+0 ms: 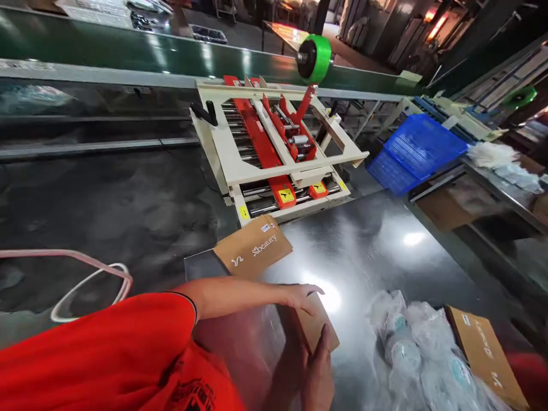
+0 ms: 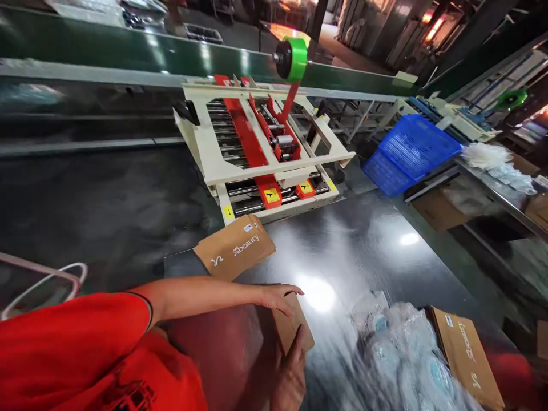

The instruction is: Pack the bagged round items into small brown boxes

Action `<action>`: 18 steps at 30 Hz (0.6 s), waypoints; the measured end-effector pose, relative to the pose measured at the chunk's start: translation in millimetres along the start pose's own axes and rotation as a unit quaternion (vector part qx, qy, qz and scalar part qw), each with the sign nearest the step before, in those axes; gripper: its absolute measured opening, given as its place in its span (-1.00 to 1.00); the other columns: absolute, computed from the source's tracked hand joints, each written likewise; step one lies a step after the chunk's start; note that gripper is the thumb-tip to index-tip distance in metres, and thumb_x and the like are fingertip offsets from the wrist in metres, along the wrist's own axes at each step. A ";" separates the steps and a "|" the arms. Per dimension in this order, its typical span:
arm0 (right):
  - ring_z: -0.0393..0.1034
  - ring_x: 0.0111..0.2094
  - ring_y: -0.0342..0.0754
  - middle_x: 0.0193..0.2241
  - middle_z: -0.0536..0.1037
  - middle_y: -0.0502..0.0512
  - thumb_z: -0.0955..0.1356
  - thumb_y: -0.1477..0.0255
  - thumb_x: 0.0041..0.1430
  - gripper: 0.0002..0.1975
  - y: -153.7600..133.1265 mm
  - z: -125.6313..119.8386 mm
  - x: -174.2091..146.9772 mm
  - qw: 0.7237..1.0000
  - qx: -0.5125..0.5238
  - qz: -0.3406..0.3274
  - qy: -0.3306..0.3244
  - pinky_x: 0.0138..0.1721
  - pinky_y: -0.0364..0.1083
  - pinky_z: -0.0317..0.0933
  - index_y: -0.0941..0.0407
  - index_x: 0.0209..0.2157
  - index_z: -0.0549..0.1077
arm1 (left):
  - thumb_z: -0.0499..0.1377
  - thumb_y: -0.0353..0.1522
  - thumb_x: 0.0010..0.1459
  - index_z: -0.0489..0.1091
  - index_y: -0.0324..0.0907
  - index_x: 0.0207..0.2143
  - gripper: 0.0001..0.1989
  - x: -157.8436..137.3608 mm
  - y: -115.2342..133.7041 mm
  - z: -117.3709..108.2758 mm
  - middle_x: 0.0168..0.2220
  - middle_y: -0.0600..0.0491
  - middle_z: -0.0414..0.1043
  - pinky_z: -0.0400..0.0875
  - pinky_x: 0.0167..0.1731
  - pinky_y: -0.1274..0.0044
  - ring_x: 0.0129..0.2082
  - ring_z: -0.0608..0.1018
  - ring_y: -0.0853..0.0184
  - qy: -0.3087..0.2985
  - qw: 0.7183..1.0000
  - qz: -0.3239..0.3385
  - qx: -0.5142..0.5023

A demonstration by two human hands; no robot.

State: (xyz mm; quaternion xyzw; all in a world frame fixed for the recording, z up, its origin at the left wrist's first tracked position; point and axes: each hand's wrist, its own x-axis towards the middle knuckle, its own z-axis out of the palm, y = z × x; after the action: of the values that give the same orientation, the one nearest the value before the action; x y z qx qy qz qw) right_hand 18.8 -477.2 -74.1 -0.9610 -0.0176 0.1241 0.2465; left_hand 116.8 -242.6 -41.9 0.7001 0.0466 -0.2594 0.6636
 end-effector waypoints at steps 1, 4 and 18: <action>0.65 -0.03 0.44 0.16 0.59 0.45 0.19 0.00 0.35 -0.13 -3.1 2.7 12.9 1.000 0.020 0.014 -0.011 -0.28 0.27 0.56 0.11 0.56 0.07 | 0.54 -0.21 -0.13 0.52 -0.16 0.23 -0.18 0.9 3.9 -9.4 0.12 -0.16 0.55 0.47 0.00 0.29 0.06 0.57 -0.04 0.010 1.000 -0.002 -0.012; 0.63 0.01 0.46 0.20 0.57 0.47 0.20 0.04 0.33 -0.11 -41.4 -0.8 74.2 0.999 0.021 0.015 -0.036 -0.15 0.31 0.53 0.16 0.56 0.02 | 0.40 -0.20 0.03 0.40 -0.16 0.35 -0.19 -2.3 17.0 -53.5 0.17 -0.22 0.53 0.54 0.01 0.32 0.10 0.59 0.01 0.086 0.995 0.003 -0.041; 0.61 0.02 0.23 -0.02 0.58 0.64 0.19 0.34 0.50 -0.22 -365.7 32.7 339.3 0.987 0.026 -0.153 -0.051 0.02 0.07 0.32 0.55 0.51 -0.11 | 0.24 -0.26 0.29 0.48 -0.05 0.33 -0.44 -187.9 -99.2 -198.4 0.37 -0.06 0.45 0.37 0.39 0.17 0.38 0.46 -0.03 0.417 0.848 -0.147 0.290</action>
State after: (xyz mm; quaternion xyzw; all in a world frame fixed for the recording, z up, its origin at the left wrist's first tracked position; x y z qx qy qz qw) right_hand 349.4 -108.6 -4.9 -0.9326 -0.1739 0.1346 0.2863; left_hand -25.9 10.4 -54.9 0.8882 0.3440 -0.0388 0.3021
